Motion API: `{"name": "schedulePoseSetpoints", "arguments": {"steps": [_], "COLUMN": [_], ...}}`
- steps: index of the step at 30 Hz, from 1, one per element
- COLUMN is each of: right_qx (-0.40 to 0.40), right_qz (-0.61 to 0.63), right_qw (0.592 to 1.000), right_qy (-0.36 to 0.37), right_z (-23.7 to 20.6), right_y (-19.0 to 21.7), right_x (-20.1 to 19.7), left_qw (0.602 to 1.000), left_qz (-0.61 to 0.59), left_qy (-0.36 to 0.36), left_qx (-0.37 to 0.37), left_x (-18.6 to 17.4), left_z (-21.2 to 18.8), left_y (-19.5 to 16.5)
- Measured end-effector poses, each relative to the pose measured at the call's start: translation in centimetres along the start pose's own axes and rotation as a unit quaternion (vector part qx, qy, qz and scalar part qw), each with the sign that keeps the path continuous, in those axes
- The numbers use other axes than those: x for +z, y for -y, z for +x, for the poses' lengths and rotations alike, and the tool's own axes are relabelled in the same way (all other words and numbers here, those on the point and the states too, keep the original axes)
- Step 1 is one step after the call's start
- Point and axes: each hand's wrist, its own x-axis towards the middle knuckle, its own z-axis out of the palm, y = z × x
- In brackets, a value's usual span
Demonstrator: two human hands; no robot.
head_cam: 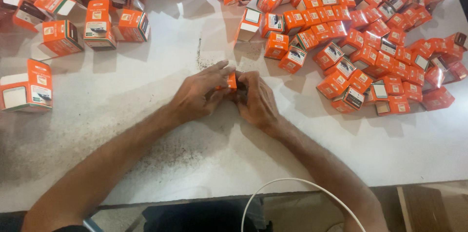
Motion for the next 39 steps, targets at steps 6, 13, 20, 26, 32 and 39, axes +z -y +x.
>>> {"name": "schedulePoseSetpoints", "arguments": {"steps": [6,13,20,26,32,39], "right_qx": [-0.085,-0.050,0.015,-0.027,0.027,-0.070], "right_qz": [-0.004,-0.338,-0.429,-0.131,0.045,0.028], "right_qw": [0.996,0.938,0.892,0.987,0.998,0.997], "right_qy": [0.027,-0.068,-0.145,-0.083,-0.019,0.037], "right_z": [0.9,3.5,3.8,3.0,2.5,2.1], "right_y": [1.4,-1.5,-6.3,-4.3,-4.3,-4.3], "right_x": [-1.0,-4.7,-7.1,-4.1,-1.9,-3.2], "left_qw": [0.995,0.991,0.972,0.990,0.977,0.933], "left_qz": [0.062,0.084,0.168,0.079,0.186,0.277], "left_qy": [0.027,-0.105,-0.092,-0.021,-0.089,0.140], "left_qx": [0.073,-0.008,-0.134,0.116,-0.062,-0.179], "left_x": [-1.2,0.2,4.3,5.1,1.2,2.1], "left_z": [-0.4,1.9,11.1,11.0,16.3,17.0], "left_y": [-0.7,0.0,5.6,5.5,11.4,12.0]}}
